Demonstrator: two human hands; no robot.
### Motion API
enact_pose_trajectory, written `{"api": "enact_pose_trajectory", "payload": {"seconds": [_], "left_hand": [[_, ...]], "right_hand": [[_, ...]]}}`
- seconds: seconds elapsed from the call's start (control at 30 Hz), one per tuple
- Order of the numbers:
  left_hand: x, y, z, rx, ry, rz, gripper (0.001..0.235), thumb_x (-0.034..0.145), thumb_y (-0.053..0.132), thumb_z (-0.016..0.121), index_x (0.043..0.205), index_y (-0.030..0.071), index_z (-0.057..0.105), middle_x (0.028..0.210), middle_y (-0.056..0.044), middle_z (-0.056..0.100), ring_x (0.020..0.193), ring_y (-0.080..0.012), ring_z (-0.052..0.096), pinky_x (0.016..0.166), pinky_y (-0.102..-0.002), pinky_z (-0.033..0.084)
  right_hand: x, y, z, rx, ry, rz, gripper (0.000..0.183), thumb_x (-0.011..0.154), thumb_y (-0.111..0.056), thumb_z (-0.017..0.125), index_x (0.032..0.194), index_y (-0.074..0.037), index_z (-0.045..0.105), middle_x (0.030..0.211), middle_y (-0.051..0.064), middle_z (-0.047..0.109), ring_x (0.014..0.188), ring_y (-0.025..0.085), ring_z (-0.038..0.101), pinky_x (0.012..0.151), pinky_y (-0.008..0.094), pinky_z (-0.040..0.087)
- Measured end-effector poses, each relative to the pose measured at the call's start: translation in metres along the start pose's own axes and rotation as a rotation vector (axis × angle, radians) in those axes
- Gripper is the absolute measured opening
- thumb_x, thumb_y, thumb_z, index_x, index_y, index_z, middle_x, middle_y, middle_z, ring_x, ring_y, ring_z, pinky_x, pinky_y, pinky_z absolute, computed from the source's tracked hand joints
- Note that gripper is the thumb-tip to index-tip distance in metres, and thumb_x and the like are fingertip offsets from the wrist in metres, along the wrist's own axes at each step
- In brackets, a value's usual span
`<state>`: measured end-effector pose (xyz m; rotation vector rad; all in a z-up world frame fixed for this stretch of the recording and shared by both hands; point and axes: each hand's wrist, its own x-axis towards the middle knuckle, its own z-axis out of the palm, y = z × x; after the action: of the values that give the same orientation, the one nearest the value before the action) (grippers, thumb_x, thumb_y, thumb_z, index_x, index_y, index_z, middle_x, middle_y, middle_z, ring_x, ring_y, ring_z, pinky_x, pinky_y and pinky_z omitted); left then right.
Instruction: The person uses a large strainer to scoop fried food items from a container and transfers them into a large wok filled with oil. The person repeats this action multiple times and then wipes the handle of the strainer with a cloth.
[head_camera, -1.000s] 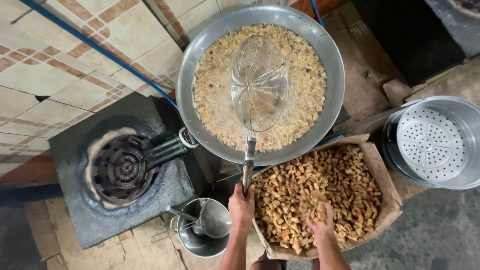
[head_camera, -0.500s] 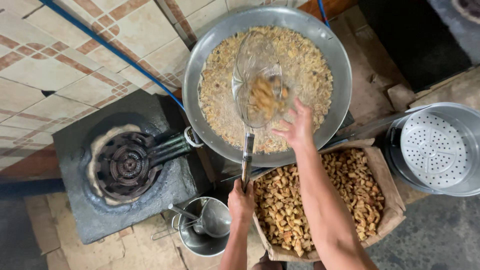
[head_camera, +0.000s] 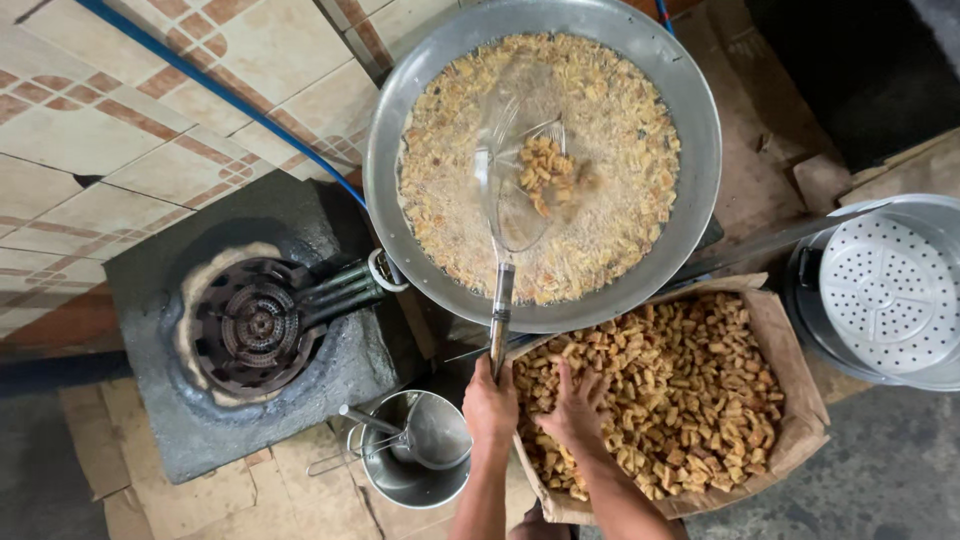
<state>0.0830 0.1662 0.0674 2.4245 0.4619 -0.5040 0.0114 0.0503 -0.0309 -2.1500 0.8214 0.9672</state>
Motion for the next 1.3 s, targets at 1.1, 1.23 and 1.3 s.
{"api": "enact_pose_trajectory", "payload": {"seconds": [1.1,1.23,1.3], "left_hand": [[-0.026,0.009,0.005,-0.149,0.056,0.076,0.036,0.093,0.033,0.067,0.124,0.013,0.068,0.095,-0.024,0.074,0.091,-0.0457,0.068,0.077,-0.050,0.055],[-0.034,-0.006,0.015,-0.222,0.054,0.085,0.034,0.092,0.029,0.066,0.122,0.012,0.068,0.090,-0.023,0.074,0.084,-0.0439,0.071,0.074,-0.048,0.055],[-0.029,-0.005,0.021,-0.232,0.104,0.179,0.033,0.092,0.028,0.068,0.119,0.010,0.068,0.090,-0.023,0.074,0.084,-0.0452,0.069,0.073,-0.049,0.055]], "right_hand": [[-0.011,0.044,-0.012,-0.069,-0.037,-0.135,0.081,0.078,-0.011,0.086,0.146,-0.032,0.049,0.167,0.017,0.014,0.133,0.038,0.049,0.059,0.023,0.060],[-0.009,0.056,-0.016,-0.025,-0.099,-0.087,0.074,0.077,-0.019,0.086,0.144,-0.028,0.054,0.163,0.015,0.028,0.104,0.025,0.072,0.061,0.021,0.060],[-0.001,0.064,-0.020,-0.017,-0.095,-0.098,0.072,0.078,-0.018,0.084,0.143,-0.025,0.054,0.151,0.017,0.037,0.098,0.026,0.070,0.058,0.023,0.058]]}}
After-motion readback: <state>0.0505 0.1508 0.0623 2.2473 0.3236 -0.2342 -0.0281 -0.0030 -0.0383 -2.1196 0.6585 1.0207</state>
